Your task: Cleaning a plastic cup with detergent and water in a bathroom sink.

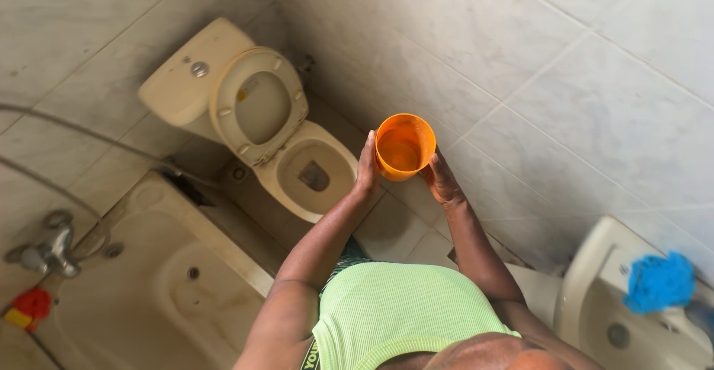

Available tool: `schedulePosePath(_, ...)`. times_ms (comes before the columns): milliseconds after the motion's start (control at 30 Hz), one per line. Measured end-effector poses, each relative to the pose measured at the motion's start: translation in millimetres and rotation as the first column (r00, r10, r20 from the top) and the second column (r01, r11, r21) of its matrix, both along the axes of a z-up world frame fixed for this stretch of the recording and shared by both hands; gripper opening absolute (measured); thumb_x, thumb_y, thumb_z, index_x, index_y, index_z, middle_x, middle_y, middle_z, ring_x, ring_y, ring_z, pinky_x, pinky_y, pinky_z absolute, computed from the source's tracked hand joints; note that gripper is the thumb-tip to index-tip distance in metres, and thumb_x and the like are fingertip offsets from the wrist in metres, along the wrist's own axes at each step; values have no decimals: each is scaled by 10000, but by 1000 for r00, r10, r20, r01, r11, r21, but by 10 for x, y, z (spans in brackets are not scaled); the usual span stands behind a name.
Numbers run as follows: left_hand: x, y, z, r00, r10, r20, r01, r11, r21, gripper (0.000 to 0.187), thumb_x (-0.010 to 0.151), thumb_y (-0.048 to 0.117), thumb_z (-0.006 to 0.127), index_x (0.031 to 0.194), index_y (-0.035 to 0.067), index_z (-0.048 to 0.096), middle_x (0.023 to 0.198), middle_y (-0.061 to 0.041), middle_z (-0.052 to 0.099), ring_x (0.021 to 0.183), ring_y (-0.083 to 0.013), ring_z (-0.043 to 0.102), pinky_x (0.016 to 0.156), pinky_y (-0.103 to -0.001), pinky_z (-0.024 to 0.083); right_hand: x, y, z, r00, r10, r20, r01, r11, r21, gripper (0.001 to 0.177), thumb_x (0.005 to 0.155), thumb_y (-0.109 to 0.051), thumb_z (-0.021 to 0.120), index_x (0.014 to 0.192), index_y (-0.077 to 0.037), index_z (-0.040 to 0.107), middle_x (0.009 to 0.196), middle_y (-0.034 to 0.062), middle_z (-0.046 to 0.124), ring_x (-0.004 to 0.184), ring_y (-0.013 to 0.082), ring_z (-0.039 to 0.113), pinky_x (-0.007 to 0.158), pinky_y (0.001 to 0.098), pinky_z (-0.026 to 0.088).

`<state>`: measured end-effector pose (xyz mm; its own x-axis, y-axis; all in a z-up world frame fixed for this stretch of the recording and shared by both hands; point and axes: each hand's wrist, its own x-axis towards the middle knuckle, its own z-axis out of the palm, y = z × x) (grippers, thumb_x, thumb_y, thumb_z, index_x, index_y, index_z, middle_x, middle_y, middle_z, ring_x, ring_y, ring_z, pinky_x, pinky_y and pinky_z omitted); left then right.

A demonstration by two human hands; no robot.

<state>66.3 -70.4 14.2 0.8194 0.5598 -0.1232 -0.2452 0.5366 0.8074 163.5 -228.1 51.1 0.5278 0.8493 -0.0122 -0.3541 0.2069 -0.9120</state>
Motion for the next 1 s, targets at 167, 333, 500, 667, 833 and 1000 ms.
schedulePosePath(167,251,-356,-17,997,-75,26,75,997,-8,652,1086,540,354,1438,15,513,1408,-84,571,1313,-194,515,1142,-374,386,120,-457,9,995,-103,18,104,993,-47,1104,819,-744,704,1619,-107,289,1637,21,357,1529,192,293,1245,396,247)
schedulePosePath(333,468,-750,56,986,-167,29,167,986,-3,671,1093,540,347,1449,-4,513,1422,-85,561,1332,-186,493,1167,-365,359,211,-940,24,979,-201,29,202,978,-51,1114,824,-746,702,1626,-95,287,1640,30,358,1533,199,290,1250,392,240)
schedulePosePath(500,658,-1160,11,975,-214,58,214,977,-1,673,1093,528,345,1497,1,456,1500,-85,496,1397,-184,436,1204,-361,314,226,-1401,91,962,-271,37,272,960,-61,1082,849,-737,686,1620,-88,289,1632,31,361,1523,194,299,1249,395,237)
schedulePosePath(667,719,-1545,234,957,-290,28,288,956,46,690,1098,540,304,1512,5,440,1503,-115,495,1407,-213,435,1203,-375,316,239,-1812,121,943,-326,62,329,944,-40,1072,865,-724,683,1621,-74,289,1638,41,361,1528,197,293,1261,397,222)
schedulePosePath(833,806,-1901,363,936,-347,61,344,937,53,692,1098,548,289,1520,18,432,1516,-124,488,1423,-228,431,1208,-391,317,253,-2200,117,922,-383,53,384,923,-27,1061,876,-705,690,1621,-68,286,1644,42,350,1537,198,278,1268,402,212)
schedulePosePath(1000,856,-2223,482,908,-415,50,412,909,58,697,1094,559,273,1520,32,437,1521,-112,483,1429,-226,423,1213,-394,306,215,-2552,144,897,-437,60,440,896,-59,1053,875,-710,678,1626,-86,284,1633,33,359,1526,202,285,1260,408,223)
